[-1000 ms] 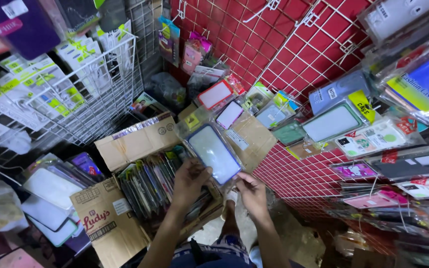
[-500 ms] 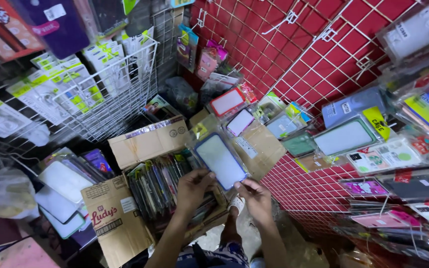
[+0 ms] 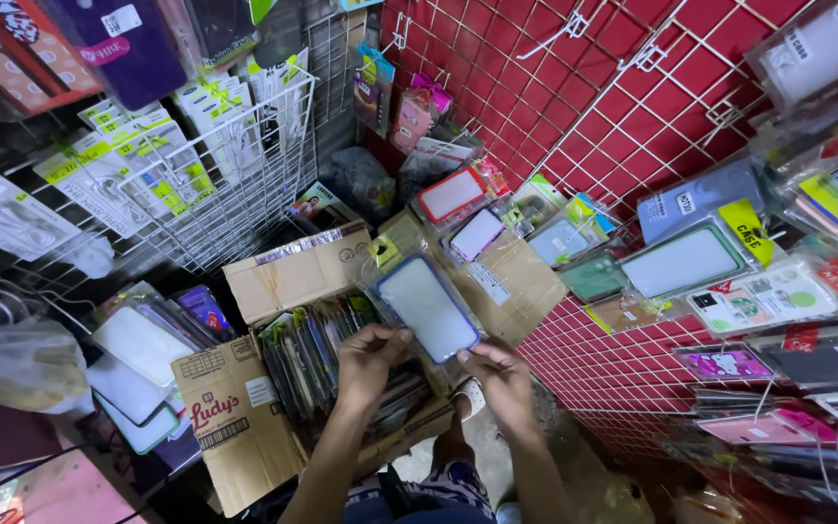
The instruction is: The person removes phone cases from clear plastic sleeves and stacks them into an open cardboard box, working through a pile of packaged cases one at a time. They occasionally set a case on a nearby box or hang packaged cases back among the stock.
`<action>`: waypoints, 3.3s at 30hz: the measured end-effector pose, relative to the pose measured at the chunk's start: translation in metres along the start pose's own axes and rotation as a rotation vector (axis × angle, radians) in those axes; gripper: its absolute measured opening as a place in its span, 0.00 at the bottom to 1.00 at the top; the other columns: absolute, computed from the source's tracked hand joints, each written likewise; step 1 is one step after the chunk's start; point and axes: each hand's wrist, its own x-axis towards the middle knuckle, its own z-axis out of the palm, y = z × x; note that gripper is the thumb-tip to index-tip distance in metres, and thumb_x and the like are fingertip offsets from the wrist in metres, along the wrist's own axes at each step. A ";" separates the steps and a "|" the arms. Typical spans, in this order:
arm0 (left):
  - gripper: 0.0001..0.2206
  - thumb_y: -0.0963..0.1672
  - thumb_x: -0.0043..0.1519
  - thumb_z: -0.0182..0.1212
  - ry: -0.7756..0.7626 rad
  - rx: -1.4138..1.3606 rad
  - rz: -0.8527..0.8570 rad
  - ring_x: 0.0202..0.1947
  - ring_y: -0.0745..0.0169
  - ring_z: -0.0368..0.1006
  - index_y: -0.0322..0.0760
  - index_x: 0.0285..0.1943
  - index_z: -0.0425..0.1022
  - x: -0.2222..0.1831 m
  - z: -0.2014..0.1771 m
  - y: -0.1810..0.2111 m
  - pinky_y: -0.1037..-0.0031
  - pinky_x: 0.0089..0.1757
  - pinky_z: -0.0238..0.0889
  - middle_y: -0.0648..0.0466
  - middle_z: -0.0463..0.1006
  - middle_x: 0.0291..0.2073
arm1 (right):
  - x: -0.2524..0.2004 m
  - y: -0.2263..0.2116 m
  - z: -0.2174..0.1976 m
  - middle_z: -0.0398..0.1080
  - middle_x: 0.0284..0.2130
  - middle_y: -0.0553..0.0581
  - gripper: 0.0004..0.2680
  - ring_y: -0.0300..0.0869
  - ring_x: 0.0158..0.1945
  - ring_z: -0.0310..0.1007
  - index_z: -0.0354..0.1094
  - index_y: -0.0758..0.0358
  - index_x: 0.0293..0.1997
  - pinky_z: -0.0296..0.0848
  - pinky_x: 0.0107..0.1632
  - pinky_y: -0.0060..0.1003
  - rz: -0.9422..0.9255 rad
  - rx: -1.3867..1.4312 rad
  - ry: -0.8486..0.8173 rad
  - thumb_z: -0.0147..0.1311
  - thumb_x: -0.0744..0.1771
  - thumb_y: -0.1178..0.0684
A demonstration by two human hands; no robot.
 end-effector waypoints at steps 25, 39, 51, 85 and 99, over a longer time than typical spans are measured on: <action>0.03 0.39 0.63 0.64 0.039 -0.121 0.014 0.36 0.64 0.77 0.33 0.36 0.76 0.009 0.000 0.003 0.63 0.40 0.79 0.52 0.81 0.35 | -0.029 -0.047 0.008 0.72 0.53 0.61 0.23 0.49 0.54 0.74 0.67 0.58 0.52 0.75 0.51 0.39 -0.526 -0.556 0.015 0.74 0.55 0.59; 0.01 0.37 0.62 0.64 0.135 0.111 0.187 0.36 0.67 0.76 0.31 0.38 0.77 0.019 -0.046 0.020 0.75 0.42 0.71 0.50 0.83 0.36 | 0.005 -0.007 -0.059 0.74 0.53 0.64 0.17 0.51 0.53 0.79 0.66 0.60 0.58 0.78 0.54 0.48 0.167 0.458 -0.137 0.54 0.67 0.44; 0.01 0.38 0.63 0.60 0.048 0.040 -0.021 0.32 0.71 0.77 0.33 0.40 0.75 0.022 -0.012 0.018 0.80 0.33 0.68 0.53 0.83 0.35 | 0.001 -0.011 -0.073 0.70 0.60 0.68 0.27 0.51 0.52 0.76 0.62 0.68 0.67 0.72 0.53 0.44 0.085 1.044 -0.290 0.40 0.72 0.30; 0.04 0.40 0.64 0.66 -0.034 0.148 -0.136 0.31 0.73 0.69 0.34 0.39 0.76 0.067 0.016 -0.059 0.78 0.33 0.63 0.56 0.80 0.33 | 0.004 -0.016 -0.112 0.69 0.59 0.62 0.28 0.49 0.54 0.73 0.58 0.67 0.68 0.70 0.53 0.44 0.171 0.939 -0.193 0.34 0.71 0.30; 0.04 0.37 0.62 0.64 -0.110 0.060 -0.025 0.34 0.70 0.77 0.31 0.41 0.74 0.078 0.109 -0.104 0.77 0.37 0.73 0.54 0.82 0.34 | 0.077 -0.009 -0.065 0.71 0.47 0.63 0.21 0.49 0.50 0.77 0.63 0.66 0.55 0.76 0.50 0.43 -0.391 -0.534 0.064 0.70 0.62 0.53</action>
